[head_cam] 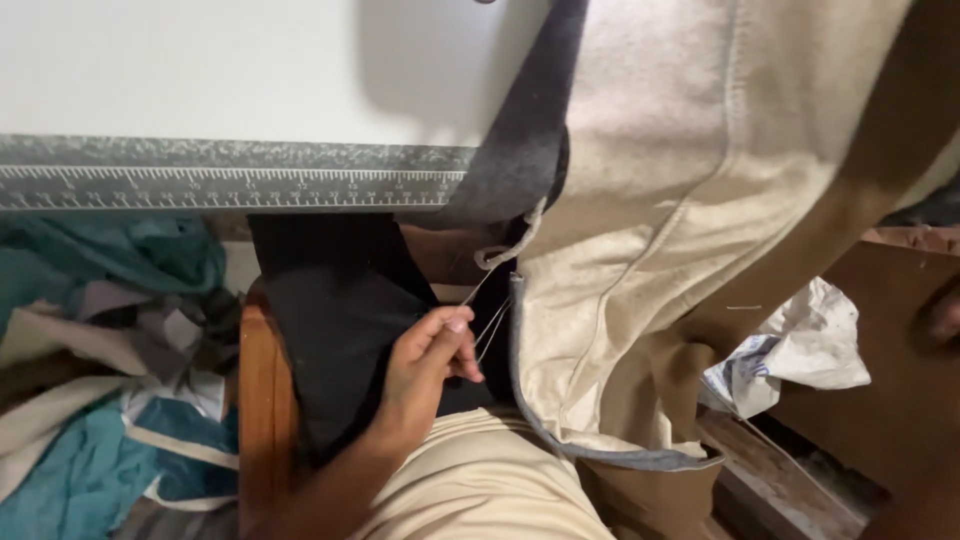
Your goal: Using an industrial sewing machine to sew a long fabric strap onto a larger piece of upholstery material.
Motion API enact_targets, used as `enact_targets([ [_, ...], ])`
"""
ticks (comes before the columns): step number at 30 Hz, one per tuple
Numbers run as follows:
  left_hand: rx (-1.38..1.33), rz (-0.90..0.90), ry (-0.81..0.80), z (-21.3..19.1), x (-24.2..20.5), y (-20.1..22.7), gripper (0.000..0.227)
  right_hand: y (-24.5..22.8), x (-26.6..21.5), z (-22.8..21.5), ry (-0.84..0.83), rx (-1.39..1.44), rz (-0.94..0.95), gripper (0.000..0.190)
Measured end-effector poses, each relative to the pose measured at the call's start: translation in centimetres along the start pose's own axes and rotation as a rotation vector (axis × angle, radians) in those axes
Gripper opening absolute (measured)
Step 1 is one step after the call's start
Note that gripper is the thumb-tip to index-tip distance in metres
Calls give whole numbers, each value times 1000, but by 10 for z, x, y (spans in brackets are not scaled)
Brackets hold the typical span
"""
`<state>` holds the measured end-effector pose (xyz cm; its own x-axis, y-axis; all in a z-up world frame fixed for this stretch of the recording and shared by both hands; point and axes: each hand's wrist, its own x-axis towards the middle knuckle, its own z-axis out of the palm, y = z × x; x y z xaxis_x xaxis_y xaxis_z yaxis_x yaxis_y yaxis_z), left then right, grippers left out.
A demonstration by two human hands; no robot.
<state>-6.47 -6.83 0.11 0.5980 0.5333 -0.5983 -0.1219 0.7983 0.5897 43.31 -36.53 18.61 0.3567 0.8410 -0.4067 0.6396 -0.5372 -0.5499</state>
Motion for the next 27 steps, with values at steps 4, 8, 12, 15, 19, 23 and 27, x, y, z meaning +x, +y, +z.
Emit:
enact_targets([
  [4,-125,66,58,-4,-16,0,28,-44,-24,70,-253,220,54,34],
  [8,-182,74,63,0,-33,19,25,17,-113,172,-462,460,137,36],
  [12,-260,19,52,1,-41,26,24,-26,-117,226,-633,565,173,38],
  [15,-283,8,32,1,-46,25,23,-71,-120,228,-642,559,226,49],
  [19,-265,9,-1,2,-51,32,24,-88,-126,231,-439,647,260,65],
  [23,-241,3,-20,1,-51,33,25,-60,-146,247,-333,592,329,61],
  [27,-196,-2,-19,1,-55,37,25,-109,-106,230,-468,580,360,54],
])
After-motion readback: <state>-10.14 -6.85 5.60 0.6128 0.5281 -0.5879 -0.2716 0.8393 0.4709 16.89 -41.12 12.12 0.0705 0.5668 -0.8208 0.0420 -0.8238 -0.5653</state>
